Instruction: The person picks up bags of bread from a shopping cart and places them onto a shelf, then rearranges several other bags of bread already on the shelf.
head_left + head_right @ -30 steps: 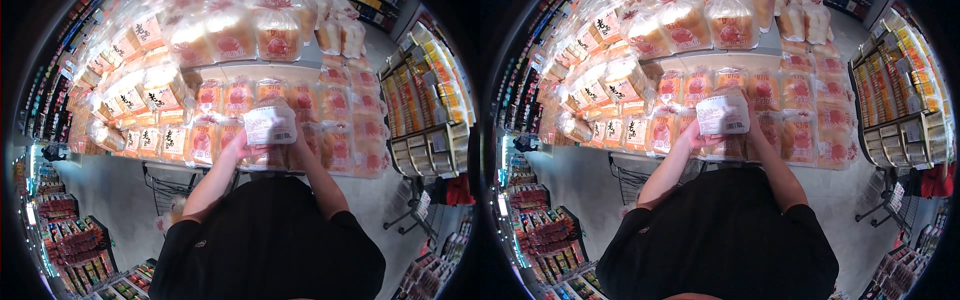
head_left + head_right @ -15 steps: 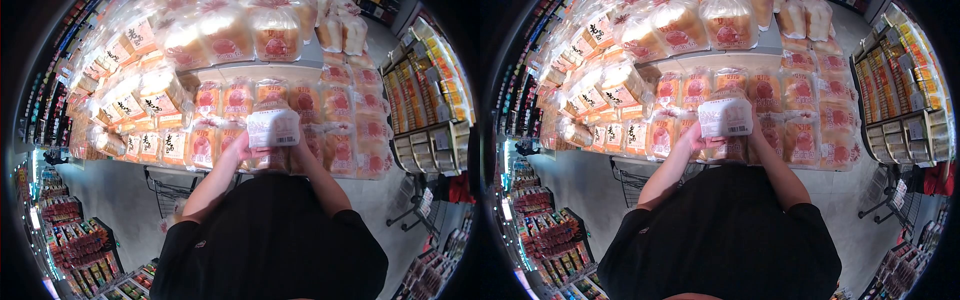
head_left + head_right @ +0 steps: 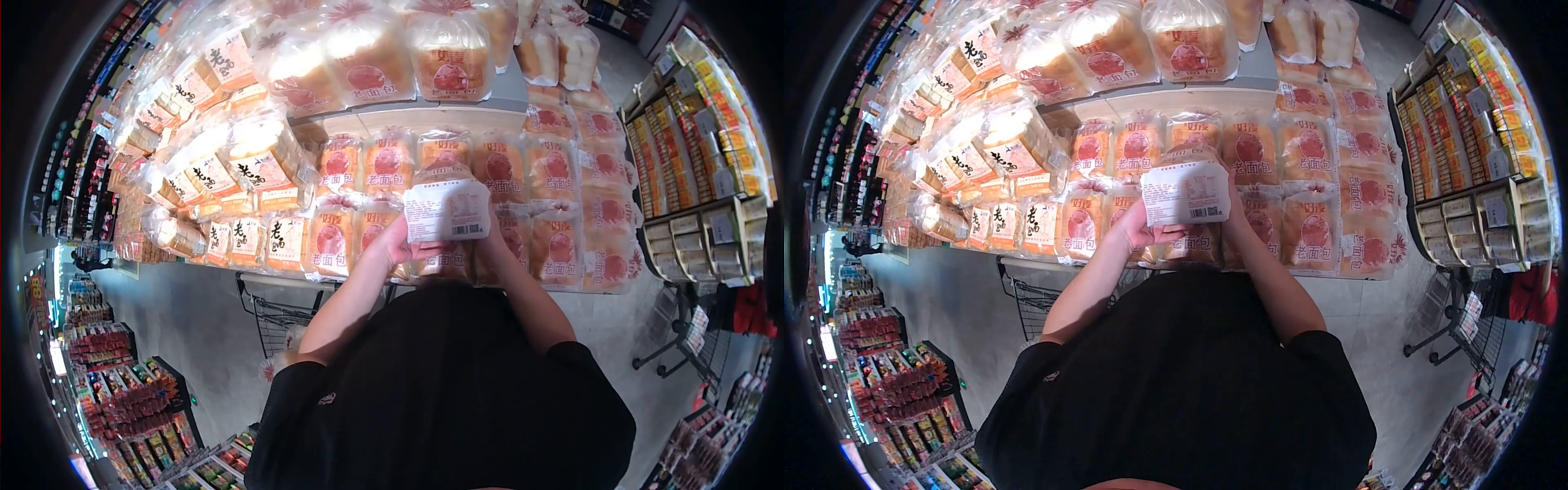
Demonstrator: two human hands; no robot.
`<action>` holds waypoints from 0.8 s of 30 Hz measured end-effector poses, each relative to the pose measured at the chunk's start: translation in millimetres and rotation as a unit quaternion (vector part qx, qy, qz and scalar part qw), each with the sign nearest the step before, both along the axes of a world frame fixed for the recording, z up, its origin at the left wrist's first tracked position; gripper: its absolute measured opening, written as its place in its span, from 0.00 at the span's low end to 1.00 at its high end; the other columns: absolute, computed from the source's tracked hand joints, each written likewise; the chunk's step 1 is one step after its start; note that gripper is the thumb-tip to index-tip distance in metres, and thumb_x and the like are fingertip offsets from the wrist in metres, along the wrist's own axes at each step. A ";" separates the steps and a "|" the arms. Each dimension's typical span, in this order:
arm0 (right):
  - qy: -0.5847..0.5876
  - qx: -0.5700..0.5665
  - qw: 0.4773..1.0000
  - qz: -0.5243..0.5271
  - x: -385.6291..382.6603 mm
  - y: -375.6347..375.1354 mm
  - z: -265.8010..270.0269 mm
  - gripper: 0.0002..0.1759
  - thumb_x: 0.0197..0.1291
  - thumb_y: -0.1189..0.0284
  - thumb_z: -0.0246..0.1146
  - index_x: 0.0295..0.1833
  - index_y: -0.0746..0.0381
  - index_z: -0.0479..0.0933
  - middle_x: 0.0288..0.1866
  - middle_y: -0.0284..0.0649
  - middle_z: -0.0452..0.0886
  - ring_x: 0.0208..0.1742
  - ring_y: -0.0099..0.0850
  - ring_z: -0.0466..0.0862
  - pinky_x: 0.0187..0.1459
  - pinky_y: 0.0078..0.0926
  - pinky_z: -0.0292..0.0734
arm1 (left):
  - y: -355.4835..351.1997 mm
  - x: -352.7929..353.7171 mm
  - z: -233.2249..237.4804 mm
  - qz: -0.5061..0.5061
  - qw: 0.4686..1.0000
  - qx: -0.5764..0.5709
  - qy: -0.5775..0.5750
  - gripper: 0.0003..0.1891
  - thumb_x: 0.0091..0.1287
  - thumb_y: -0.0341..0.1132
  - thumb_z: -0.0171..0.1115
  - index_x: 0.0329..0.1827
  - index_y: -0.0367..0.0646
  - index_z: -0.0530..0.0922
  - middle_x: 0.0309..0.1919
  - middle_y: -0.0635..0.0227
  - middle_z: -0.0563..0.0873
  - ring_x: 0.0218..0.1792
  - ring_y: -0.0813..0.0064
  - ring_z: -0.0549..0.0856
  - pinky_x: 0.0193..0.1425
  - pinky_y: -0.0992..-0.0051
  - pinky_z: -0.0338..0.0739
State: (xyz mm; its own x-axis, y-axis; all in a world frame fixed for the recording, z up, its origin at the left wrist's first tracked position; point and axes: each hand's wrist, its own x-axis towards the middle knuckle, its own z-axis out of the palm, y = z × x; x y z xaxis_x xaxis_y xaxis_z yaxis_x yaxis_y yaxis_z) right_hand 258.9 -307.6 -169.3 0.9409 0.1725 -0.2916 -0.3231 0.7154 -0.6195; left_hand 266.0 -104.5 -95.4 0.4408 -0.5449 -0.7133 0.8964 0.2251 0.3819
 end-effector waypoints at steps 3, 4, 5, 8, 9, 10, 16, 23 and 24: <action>-0.009 -0.004 1.000 -0.011 1.4 1.5 -0.7 0.30 0.77 0.49 0.42 0.69 0.60 0.67 0.59 0.40 0.79 0.57 0.33 0.82 0.55 0.31 0.82 | -0.3 -3.4 -0.1 0.010 1.000 0.004 0.006 0.31 0.76 0.60 0.41 0.60 0.43 0.78 0.50 0.57 0.87 0.46 0.58 0.89 0.52 0.57 0.86; -0.009 -0.007 1.000 -0.019 0.9 2.8 2.1 0.29 0.78 0.50 0.42 0.69 0.60 0.67 0.59 0.40 0.79 0.57 0.32 0.83 0.54 0.30 0.82 | -1.6 -6.1 3.7 0.013 1.000 0.010 0.007 0.30 0.76 0.60 0.42 0.60 0.43 0.78 0.51 0.57 0.87 0.45 0.58 0.89 0.52 0.57 0.86; -0.026 -0.025 0.999 -0.010 -1.2 1.9 5.0 0.28 0.78 0.51 0.43 0.69 0.60 0.67 0.59 0.40 0.79 0.57 0.32 0.82 0.54 0.30 0.82 | -2.3 -8.5 5.8 0.016 1.000 0.015 0.008 0.30 0.76 0.59 0.42 0.60 0.43 0.78 0.51 0.57 0.86 0.45 0.58 0.88 0.53 0.57 0.85; -0.060 -0.076 0.995 0.016 -7.1 0.8 28.6 0.29 0.77 0.50 0.43 0.71 0.59 0.64 0.61 0.41 0.78 0.59 0.33 0.81 0.55 0.32 0.81 | 0.1 -12.4 -2.1 0.010 1.000 -0.018 0.002 0.28 0.78 0.56 0.42 0.62 0.42 0.77 0.54 0.58 0.85 0.50 0.58 0.87 0.55 0.56 0.85; -0.061 -0.090 0.994 0.026 -3.3 -1.9 18.9 0.31 0.77 0.49 0.43 0.74 0.58 0.60 0.63 0.41 0.76 0.60 0.33 0.80 0.57 0.33 0.80 | 1.1 -14.1 -8.8 0.022 0.999 -0.023 -0.008 0.27 0.78 0.55 0.41 0.62 0.42 0.77 0.56 0.59 0.84 0.52 0.60 0.86 0.57 0.58 0.84; -0.064 -0.103 0.992 0.035 -0.7 -4.8 8.2 0.34 0.76 0.47 0.43 0.77 0.57 0.57 0.65 0.42 0.74 0.62 0.34 0.79 0.59 0.35 0.80 | 1.9 -17.4 -17.1 0.034 0.999 -0.027 -0.019 0.27 0.79 0.54 0.41 0.63 0.42 0.76 0.57 0.60 0.84 0.55 0.61 0.85 0.59 0.60 0.83; 0.033 0.040 0.997 0.059 -36.0 -21.3 28.2 0.34 0.77 0.50 0.44 0.78 0.58 0.55 0.71 0.44 0.70 0.67 0.36 0.75 0.65 0.37 0.75 | 6.5 -57.5 -34.4 0.018 0.989 -0.102 -0.108 0.22 0.77 0.40 0.52 0.71 0.42 0.69 0.60 0.65 0.82 0.59 0.72 0.81 0.67 0.70 0.74; -0.130 -0.365 0.921 0.017 -47.9 -43.2 40.9 0.33 0.75 0.56 0.53 0.77 0.63 0.56 0.69 0.43 0.71 0.66 0.31 0.75 0.62 0.30 0.74 | 7.8 -45.5 -30.2 -0.092 0.883 0.107 -0.448 0.42 0.64 0.33 0.68 0.77 0.39 0.52 0.67 0.59 0.71 0.66 0.68 0.72 0.71 0.70 0.66; -0.155 -0.371 0.916 0.016 -46.3 -47.4 32.1 0.33 0.74 0.58 0.54 0.76 0.64 0.57 0.69 0.44 0.71 0.66 0.31 0.74 0.62 0.29 0.72 | 7.0 -36.5 -25.1 -0.095 0.854 0.125 -0.495 0.45 0.62 0.33 0.69 0.78 0.39 0.50 0.69 0.57 0.69 0.69 0.66 0.69 0.73 0.69 0.63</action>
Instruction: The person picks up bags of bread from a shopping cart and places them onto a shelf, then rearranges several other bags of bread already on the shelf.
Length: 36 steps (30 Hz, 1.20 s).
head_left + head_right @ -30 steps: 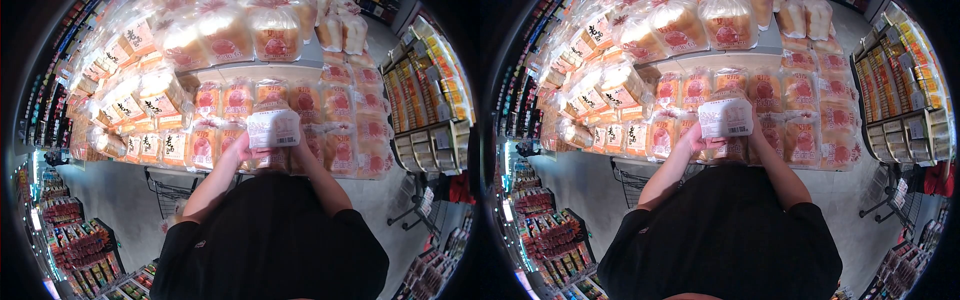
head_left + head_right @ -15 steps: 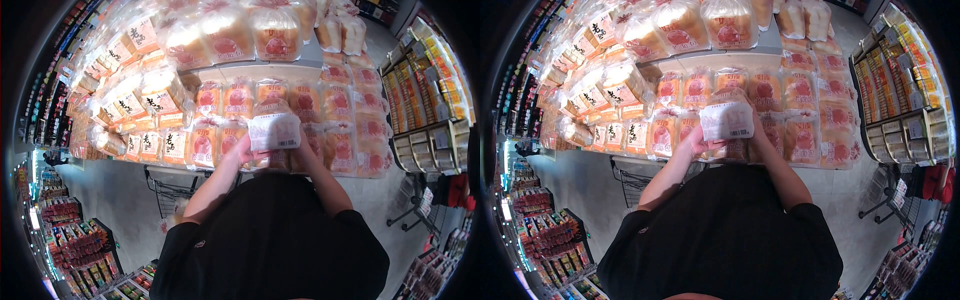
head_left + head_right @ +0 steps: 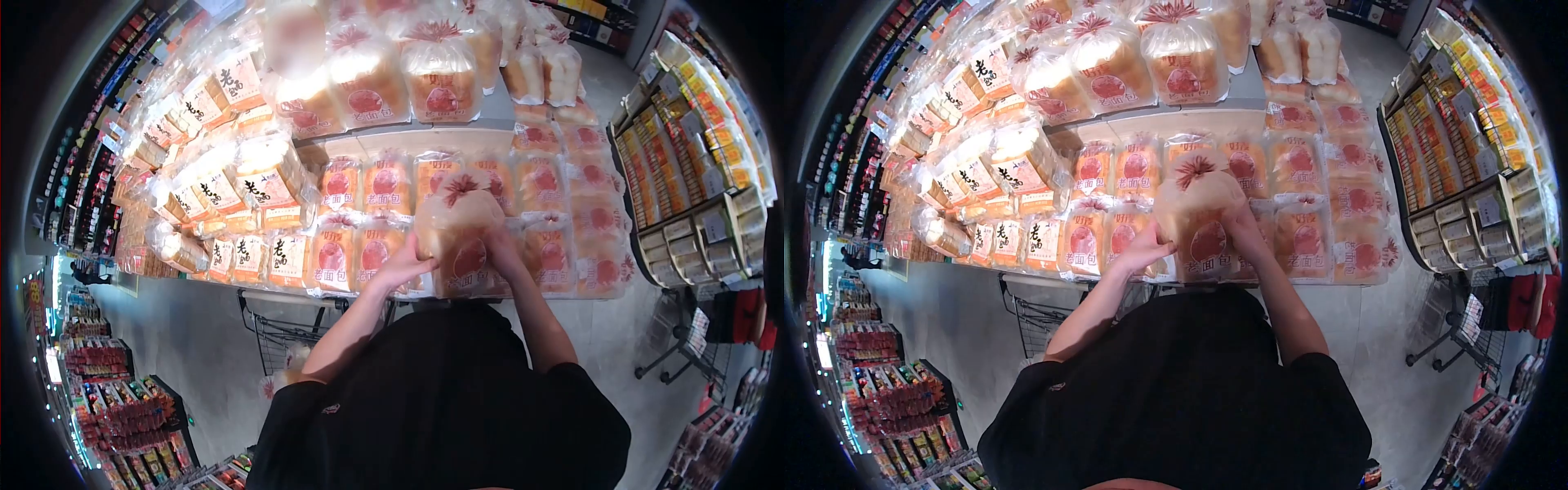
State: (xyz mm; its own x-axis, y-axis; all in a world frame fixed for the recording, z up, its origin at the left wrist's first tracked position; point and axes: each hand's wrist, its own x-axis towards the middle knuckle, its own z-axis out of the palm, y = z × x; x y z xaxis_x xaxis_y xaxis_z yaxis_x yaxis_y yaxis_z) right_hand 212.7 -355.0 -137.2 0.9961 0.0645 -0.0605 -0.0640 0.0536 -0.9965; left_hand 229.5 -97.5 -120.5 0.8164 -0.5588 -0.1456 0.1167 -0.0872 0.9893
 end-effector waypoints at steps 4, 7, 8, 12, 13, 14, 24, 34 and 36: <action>0.050 0.036 0.998 0.029 11.4 -15.2 3.5 0.34 0.72 0.63 0.58 0.76 0.66 0.56 0.70 0.44 0.69 0.69 0.32 0.70 0.67 0.29 0.66 | -14.8 21.1 57.7 0.009 0.990 -0.015 -0.143 0.54 0.55 0.33 0.73 0.80 0.42 0.44 0.73 0.54 0.64 0.76 0.64 0.59 0.79 0.67 0.51; -0.036 0.029 0.999 -0.006 8.5 -4.5 24.4 0.37 0.71 0.65 0.60 0.77 0.67 0.54 0.72 0.46 0.66 0.70 0.34 0.68 0.69 0.30 0.63 | -27.9 26.1 77.1 0.077 0.978 -0.090 -0.171 0.50 0.54 0.32 0.74 0.79 0.43 0.53 0.73 0.55 0.65 0.76 0.61 0.61 0.79 0.64 0.55; -0.054 -0.002 0.998 -0.019 3.1 1.5 34.5 0.38 0.70 0.66 0.60 0.78 0.67 0.52 0.72 0.46 0.66 0.70 0.34 0.69 0.69 0.30 0.64 | -30.0 27.2 81.3 0.067 0.969 -0.026 -0.235 0.47 0.54 0.32 0.74 0.78 0.43 0.57 0.73 0.56 0.65 0.76 0.60 0.62 0.78 0.63 0.56; -0.115 -0.012 0.993 -0.041 -13.3 15.2 62.1 0.46 0.66 0.64 0.64 0.80 0.66 0.46 0.74 0.49 0.63 0.72 0.35 0.67 0.70 0.31 0.63 | -42.3 24.3 94.0 0.079 0.924 0.073 -0.366 0.31 0.55 0.32 0.74 0.65 0.42 0.76 0.69 0.58 0.73 0.72 0.57 0.69 0.76 0.60 0.63; -0.135 -0.017 0.990 -0.037 -11.2 11.4 48.5 0.48 0.65 0.62 0.66 0.80 0.66 0.46 0.74 0.49 0.63 0.72 0.35 0.67 0.71 0.32 0.63 | -44.2 23.1 92.6 0.089 0.916 0.076 -0.383 0.31 0.54 0.31 0.73 0.64 0.42 0.77 0.66 0.57 0.75 0.71 0.57 0.71 0.75 0.61 0.64; -0.153 -0.021 0.988 -0.032 -10.5 8.0 40.6 0.50 0.64 0.60 0.67 0.80 0.66 0.46 0.75 0.49 0.63 0.72 0.36 0.67 0.71 0.32 0.63 | -46.7 21.3 90.6 0.100 0.908 0.080 -0.399 0.30 0.54 0.31 0.72 0.63 0.43 0.78 0.64 0.57 0.78 0.70 0.57 0.73 0.74 0.61 0.65; -0.237 0.020 0.971 -0.024 -4.4 2.1 42.5 0.59 0.56 0.30 0.58 0.76 0.67 0.54 0.77 0.48 0.59 0.74 0.38 0.66 0.72 0.37 0.62 | -83.9 -11.3 129.2 0.189 0.875 0.120 -0.428 0.13 0.59 0.26 0.71 0.48 0.39 0.85 0.43 0.58 0.87 0.45 0.58 0.88 0.48 0.68 0.83; -0.166 0.082 0.981 0.052 -13.9 -3.0 -18.5 0.60 0.56 0.24 0.45 0.74 0.67 0.57 0.68 0.43 0.68 0.69 0.33 0.70 0.68 0.34 0.66 | -51.3 -55.9 158.8 0.222 0.893 0.075 -0.385 0.10 0.61 0.25 0.68 0.45 0.35 0.85 0.33 0.57 0.86 0.33 0.60 0.87 0.35 0.70 0.79; -0.158 0.081 0.980 0.094 -19.6 11.4 -15.6 0.59 0.58 0.25 0.43 0.75 0.67 0.56 0.69 0.44 0.67 0.70 0.34 0.69 0.69 0.35 0.65 | -32.2 -73.3 161.8 0.258 0.883 0.079 -0.384 0.10 0.62 0.25 0.68 0.45 0.35 0.84 0.33 0.57 0.86 0.33 0.59 0.87 0.35 0.70 0.79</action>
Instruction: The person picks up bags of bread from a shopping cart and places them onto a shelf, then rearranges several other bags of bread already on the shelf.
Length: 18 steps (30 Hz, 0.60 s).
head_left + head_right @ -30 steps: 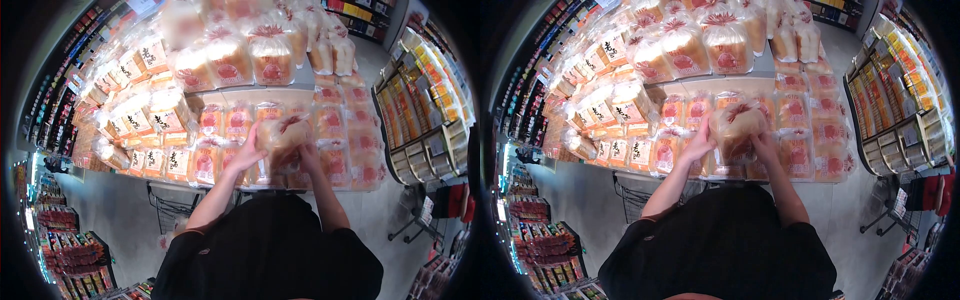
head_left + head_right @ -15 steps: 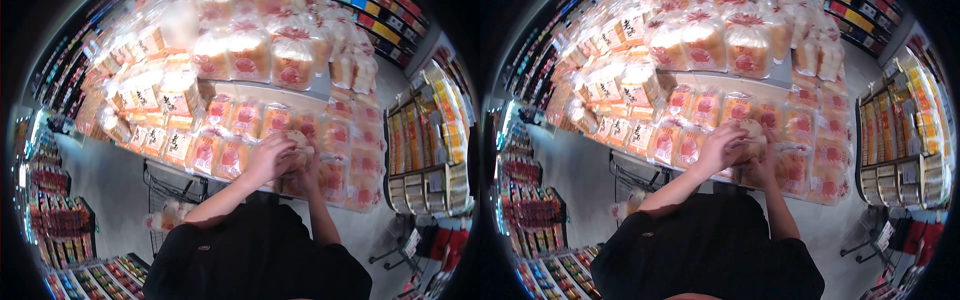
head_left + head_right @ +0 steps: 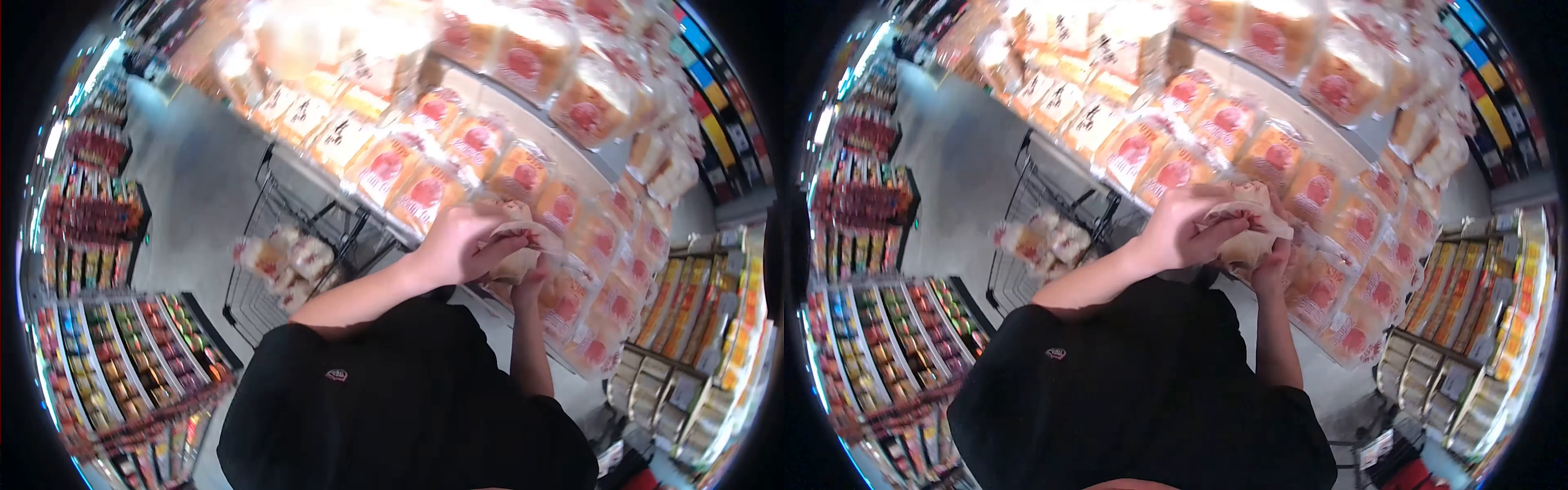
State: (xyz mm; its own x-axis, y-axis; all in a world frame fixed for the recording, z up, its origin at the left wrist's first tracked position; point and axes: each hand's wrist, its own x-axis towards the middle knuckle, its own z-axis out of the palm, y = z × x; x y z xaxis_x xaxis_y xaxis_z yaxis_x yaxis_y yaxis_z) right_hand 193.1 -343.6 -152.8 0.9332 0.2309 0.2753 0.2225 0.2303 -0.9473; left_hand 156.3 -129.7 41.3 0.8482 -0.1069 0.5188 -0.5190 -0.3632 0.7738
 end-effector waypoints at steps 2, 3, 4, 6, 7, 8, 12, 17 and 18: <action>0.026 -0.005 0.997 0.069 -22.1 47.4 76.7 0.58 0.60 0.26 0.41 0.76 0.68 0.54 0.70 0.45 0.66 0.72 0.35 0.68 0.71 0.35 0.63 | 20.4 -20.9 3.3 0.045 0.999 -0.015 0.013 0.10 0.61 0.25 0.68 0.46 0.35 0.84 0.34 0.56 0.86 0.34 0.59 0.87 0.37 0.69 0.79; 0.033 -0.013 0.996 0.085 -26.2 59.9 76.4 0.59 0.60 0.26 0.42 0.76 0.68 0.54 0.73 0.47 0.64 0.73 0.37 0.66 0.72 0.36 0.61 | 31.7 -27.3 -3.8 0.059 0.997 -0.046 -0.028 0.09 0.62 0.25 0.67 0.45 0.34 0.85 0.34 0.56 0.87 0.35 0.60 0.87 0.39 0.68 0.79; 0.040 -0.020 0.994 0.099 -30.5 71.2 74.6 0.59 0.60 0.26 0.42 0.77 0.69 0.53 0.75 0.49 0.62 0.75 0.39 0.65 0.73 0.37 0.60 | 44.5 -38.2 -11.8 0.075 0.995 -0.064 -0.025 0.09 0.62 0.25 0.67 0.45 0.34 0.85 0.35 0.56 0.87 0.36 0.61 0.87 0.40 0.68 0.79; 0.123 0.092 0.978 0.139 -40.2 97.4 67.9 0.59 0.61 0.27 0.42 0.78 0.69 0.52 0.76 0.50 0.61 0.76 0.39 0.63 0.74 0.37 0.58 | 78.2 -65.2 -22.6 0.103 0.990 -0.099 -0.022 0.08 0.63 0.24 0.66 0.44 0.34 0.85 0.35 0.57 0.88 0.36 0.64 0.87 0.42 0.69 0.80; 0.200 0.208 0.944 0.162 -48.8 115.3 66.6 0.58 0.62 0.27 0.42 0.78 0.69 0.51 0.75 0.48 0.62 0.75 0.37 0.63 0.74 0.36 0.58 | 95.6 -83.1 -20.4 0.139 0.987 -0.077 0.021 0.06 0.64 0.24 0.65 0.42 0.33 0.85 0.37 0.57 0.88 0.38 0.66 0.88 0.43 0.71 0.80; 0.214 0.215 0.934 0.187 -58.6 128.8 68.8 0.57 0.63 0.28 0.42 0.78 0.68 0.50 0.76 0.49 0.62 0.76 0.38 0.63 0.74 0.37 0.57 | 112.9 -99.3 -23.0 0.151 0.983 -0.087 0.062 0.07 0.65 0.27 0.66 0.44 0.35 0.85 0.35 0.58 0.88 0.37 0.67 0.88 0.43 0.74 0.81; 0.198 0.113 0.942 0.247 -88.4 179.6 77.1 0.54 0.66 0.30 0.40 0.80 0.64 0.47 0.77 0.51 0.60 0.76 0.41 0.63 0.74 0.41 0.55 | 182.3 -156.2 -31.0 0.261 0.957 -0.116 0.043 0.07 0.66 0.26 0.62 0.42 0.34 0.86 0.36 0.57 0.89 0.39 0.70 0.88 0.46 0.73 0.81; 0.104 -0.103 0.956 0.256 -114.9 215.6 44.9 0.46 0.72 0.36 0.36 0.81 0.59 0.45 0.76 0.52 0.63 0.73 0.41 0.68 0.69 0.40 0.62 | 286.9 -202.6 -67.5 0.371 0.895 -0.231 0.090 0.09 0.71 0.30 0.62 0.45 0.34 0.86 0.39 0.65 0.90 0.38 0.81 0.87 0.43 0.80 0.82; 0.119 -0.110 0.955 0.250 -121.8 220.0 42.3 0.44 0.73 0.37 0.36 0.81 0.58 0.46 0.75 0.52 0.64 0.71 0.40 0.69 0.68 0.39 0.64 | 307.4 -211.5 -71.3 0.376 0.893 -0.213 0.124 0.11 0.74 0.32 0.59 0.49 0.33 0.85 0.38 0.69 0.89 0.40 0.85 0.84 0.46 0.81 0.78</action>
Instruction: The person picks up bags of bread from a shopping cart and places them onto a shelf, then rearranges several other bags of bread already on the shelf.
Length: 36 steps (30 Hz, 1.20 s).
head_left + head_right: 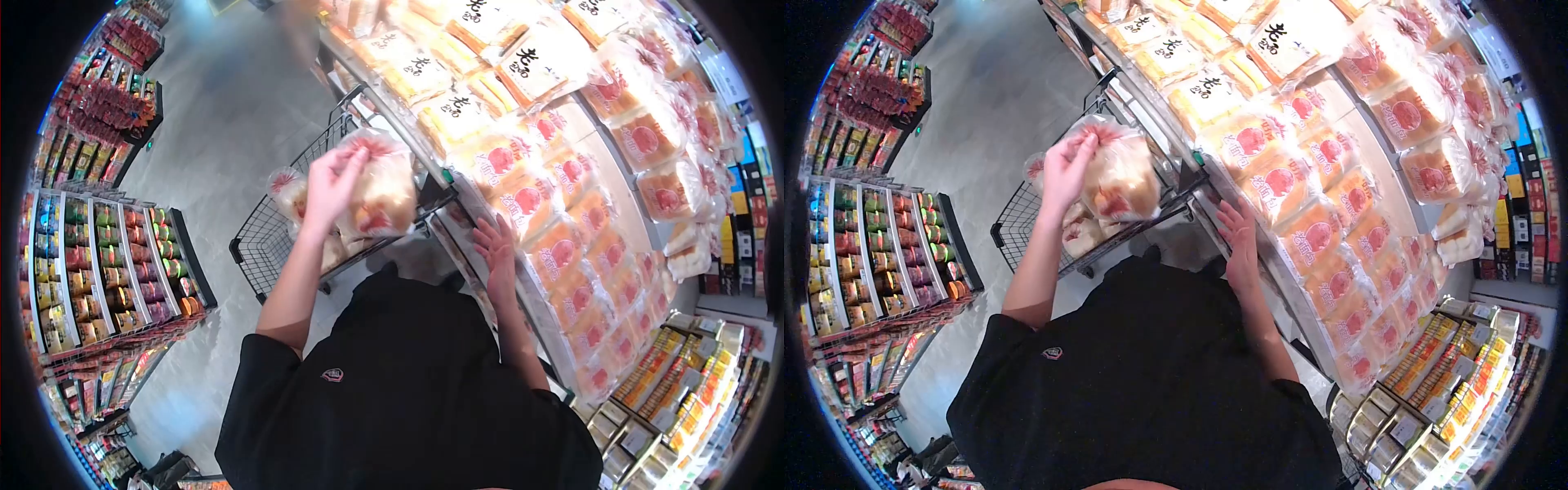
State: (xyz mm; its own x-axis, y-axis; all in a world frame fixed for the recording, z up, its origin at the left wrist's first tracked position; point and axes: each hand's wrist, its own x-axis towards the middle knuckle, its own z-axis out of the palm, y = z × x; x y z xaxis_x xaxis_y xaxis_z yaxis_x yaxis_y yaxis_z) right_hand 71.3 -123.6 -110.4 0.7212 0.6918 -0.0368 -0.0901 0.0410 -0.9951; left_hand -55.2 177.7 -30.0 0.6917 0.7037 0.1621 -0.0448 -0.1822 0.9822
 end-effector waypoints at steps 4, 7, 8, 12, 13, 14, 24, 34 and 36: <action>0.043 -0.042 0.997 -0.038 -24.9 9.9 -11.2 0.39 0.76 0.43 0.35 0.80 0.58 0.48 0.69 0.50 0.71 0.64 0.36 0.76 0.62 0.34 0.69 | 76.4 -22.5 -55.4 0.040 0.987 0.131 0.085 0.13 0.72 0.36 0.62 0.49 0.34 0.85 0.39 0.62 0.90 0.40 0.79 0.87 0.47 0.77 0.79; 0.078 -0.042 0.994 -0.067 -38.6 12.4 -28.5 0.36 0.78 0.46 0.35 0.80 0.58 0.49 0.64 0.49 0.75 0.59 0.34 0.78 0.58 0.32 0.72 | 123.5 -29.8 -107.7 0.082 0.982 0.152 0.073 0.14 0.70 0.38 0.63 0.49 0.36 0.86 0.39 0.57 0.90 0.39 0.73 0.88 0.48 0.74 0.80; 0.092 -0.041 0.992 -0.076 -45.0 10.9 -31.9 0.35 0.78 0.47 0.35 0.79 0.58 0.50 0.63 0.49 0.75 0.57 0.34 0.79 0.57 0.32 0.73 | 136.6 -31.7 -120.0 0.095 0.983 0.139 0.068 0.14 0.70 0.39 0.63 0.49 0.37 0.86 0.39 0.56 0.90 0.39 0.72 0.89 0.48 0.73 0.80; 0.141 -0.044 0.983 -0.107 -69.1 13.2 -34.5 0.33 0.78 0.49 0.36 0.79 0.58 0.50 0.60 0.47 0.77 0.54 0.33 0.80 0.55 0.30 0.73 | 164.2 -38.9 -141.6 0.099 0.973 0.159 0.135 0.15 0.69 0.40 0.64 0.49 0.38 0.86 0.36 0.55 0.90 0.39 0.72 0.89 0.45 0.72 0.80; 0.157 -0.047 0.981 -0.108 -72.0 12.6 -40.2 0.33 0.79 0.51 0.37 0.79 0.57 0.49 0.60 0.46 0.77 0.54 0.32 0.80 0.56 0.30 0.72 | 168.4 -39.2 -148.3 0.095 0.972 0.155 0.148 0.15 0.69 0.41 0.63 0.49 0.38 0.86 0.35 0.55 0.90 0.39 0.70 0.90 0.44 0.71 0.80; 0.173 -0.049 0.978 -0.109 -74.1 10.7 -45.0 0.32 0.79 0.52 0.38 0.80 0.57 0.49 0.60 0.46 0.77 0.54 0.31 0.79 0.56 0.29 0.72 | 171.0 -39.0 -155.5 0.092 0.971 0.151 0.161 0.15 0.70 0.42 0.63 0.49 0.38 0.86 0.34 0.55 0.90 0.38 0.68 0.90 0.44 0.70 0.80; 0.178 -0.100 0.968 -0.148 -94.3 8.5 -68.2 0.32 0.78 0.49 0.39 0.78 0.56 0.53 0.55 0.43 0.80 0.50 0.30 0.81 0.52 0.28 0.73 | 150.4 -45.5 -255.8 0.105 0.919 0.291 0.243 0.19 0.70 0.41 0.59 0.58 0.39 0.82 0.48 0.51 0.86 0.53 0.51 0.84 0.58 0.61 0.77; 0.016 -0.298 0.955 -0.005 -109.9 -7.6 -145.5 0.19 0.71 0.61 0.58 0.55 0.64 0.78 0.40 0.39 0.85 0.40 0.27 0.83 0.44 0.26 0.78 | -37.7 -46.9 -216.4 -0.242 0.930 0.236 0.142 0.21 0.58 0.31 0.68 0.55 0.36 0.77 0.57 0.48 0.77 0.58 0.48 0.77 0.64 0.59 0.72; -0.004 -0.360 0.933 -0.005 -101.7 -19.9 -154.5 0.17 0.67 0.62 0.60 0.47 0.65 0.82 0.36 0.44 0.86 0.37 0.31 0.85 0.42 0.29 0.79 | -53.5 -54.4 -245.2 -0.266 0.904 0.271 0.198 0.25 0.57 0.34 0.70 0.58 0.36 0.76 0.64 0.43 0.71 0.65 0.45 0.71 0.67 0.57 0.70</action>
